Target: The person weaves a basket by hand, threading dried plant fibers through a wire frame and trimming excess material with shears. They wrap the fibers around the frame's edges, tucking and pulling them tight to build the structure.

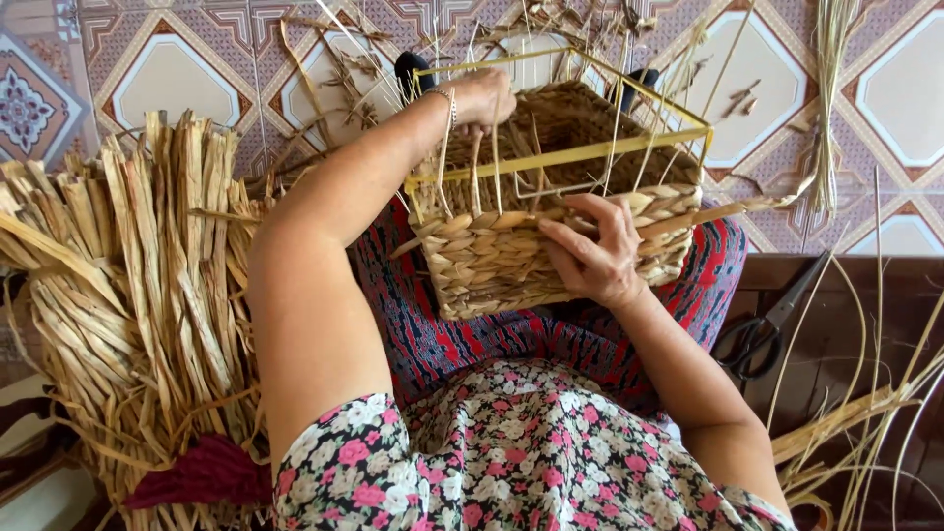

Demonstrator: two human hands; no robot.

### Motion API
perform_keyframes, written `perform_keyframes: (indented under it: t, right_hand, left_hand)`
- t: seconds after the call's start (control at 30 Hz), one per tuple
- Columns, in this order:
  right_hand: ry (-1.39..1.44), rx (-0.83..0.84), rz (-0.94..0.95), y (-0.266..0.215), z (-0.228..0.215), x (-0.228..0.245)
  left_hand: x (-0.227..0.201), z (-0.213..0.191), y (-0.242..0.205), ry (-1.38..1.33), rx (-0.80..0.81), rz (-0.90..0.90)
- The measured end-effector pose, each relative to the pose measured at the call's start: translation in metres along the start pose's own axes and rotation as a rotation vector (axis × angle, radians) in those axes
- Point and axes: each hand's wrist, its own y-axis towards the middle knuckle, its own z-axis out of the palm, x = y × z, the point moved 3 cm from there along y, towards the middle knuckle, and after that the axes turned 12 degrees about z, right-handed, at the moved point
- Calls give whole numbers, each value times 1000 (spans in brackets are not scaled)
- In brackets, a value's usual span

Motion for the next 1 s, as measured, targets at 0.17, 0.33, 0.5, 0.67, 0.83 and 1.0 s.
perform_keyframes:
  t: [0.17,0.33,0.5,0.67,0.83,1.0]
  right_hand:
    - [-211,15,-76,-26,23,-20]
    - [-278,86,-27,-16,17,-4]
    - [-255,96,14,-11,12,3]
    - [-237,106,26,-12,12,4]
    - [-230,67,-17,-9,10,5]
    - [-19,-10,31,-17,7,-17]
  left_hand:
    - [36,1,24,293,-164,-134]
    - [-5,-41,-77,-37,-413,-441]
    - [-70,-62,-131,-378,-2,-297]
    - [-112,-22,-106,-328,470,109]
    - [-138,-15,-85,-647,481,423]
    - [-159,-18,-89,-966,403,401]
